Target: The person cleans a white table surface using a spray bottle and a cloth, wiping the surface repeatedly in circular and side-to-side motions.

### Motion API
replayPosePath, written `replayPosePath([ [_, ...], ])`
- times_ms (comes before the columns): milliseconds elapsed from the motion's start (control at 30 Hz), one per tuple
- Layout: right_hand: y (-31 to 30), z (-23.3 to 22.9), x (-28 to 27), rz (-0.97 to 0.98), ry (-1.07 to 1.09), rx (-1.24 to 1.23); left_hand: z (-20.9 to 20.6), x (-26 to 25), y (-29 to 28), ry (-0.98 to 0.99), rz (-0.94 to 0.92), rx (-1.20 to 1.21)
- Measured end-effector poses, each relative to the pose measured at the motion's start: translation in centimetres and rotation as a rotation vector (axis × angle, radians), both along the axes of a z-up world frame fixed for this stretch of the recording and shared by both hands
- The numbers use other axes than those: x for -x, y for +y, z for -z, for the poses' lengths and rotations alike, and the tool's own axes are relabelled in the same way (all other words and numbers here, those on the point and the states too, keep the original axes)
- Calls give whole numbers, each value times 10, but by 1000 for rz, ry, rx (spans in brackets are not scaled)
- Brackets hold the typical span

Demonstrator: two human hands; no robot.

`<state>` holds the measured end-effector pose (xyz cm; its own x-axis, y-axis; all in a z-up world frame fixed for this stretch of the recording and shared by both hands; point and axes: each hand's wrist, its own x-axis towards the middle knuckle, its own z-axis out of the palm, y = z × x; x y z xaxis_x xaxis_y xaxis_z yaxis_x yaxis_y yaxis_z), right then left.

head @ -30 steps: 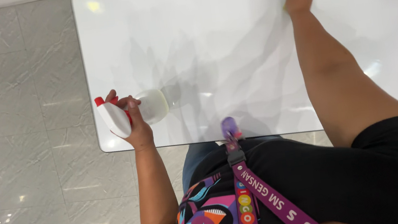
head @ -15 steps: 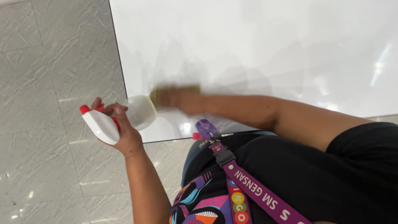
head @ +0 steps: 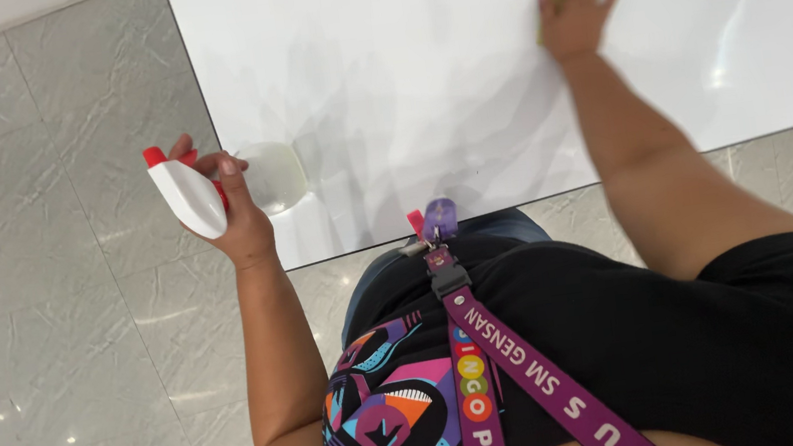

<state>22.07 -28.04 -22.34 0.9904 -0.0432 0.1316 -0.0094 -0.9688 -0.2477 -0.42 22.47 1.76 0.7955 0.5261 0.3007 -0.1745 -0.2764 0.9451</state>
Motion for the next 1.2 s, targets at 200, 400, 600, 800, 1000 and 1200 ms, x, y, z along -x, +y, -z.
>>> replayPosePath([
  [200,194,24,100,-630,61,-206,8,14,-10,40,13,57],
  [400,249,-87,208,-1321,273,83,9,34,-18,-79,41,93],
  [600,52,-20,201,-864,198,-110,21,52,-44,-10,-23,45],
  [800,-211,-15,197,122,140,-23,13,63,-87,-14,-42,81],
  [1000,-318,-65,176,859,-325,-659,23,87,-107,14,-76,111],
  [1200,-276,-78,141,856,104,-1795,26,102,-118,-76,-93,98],
])
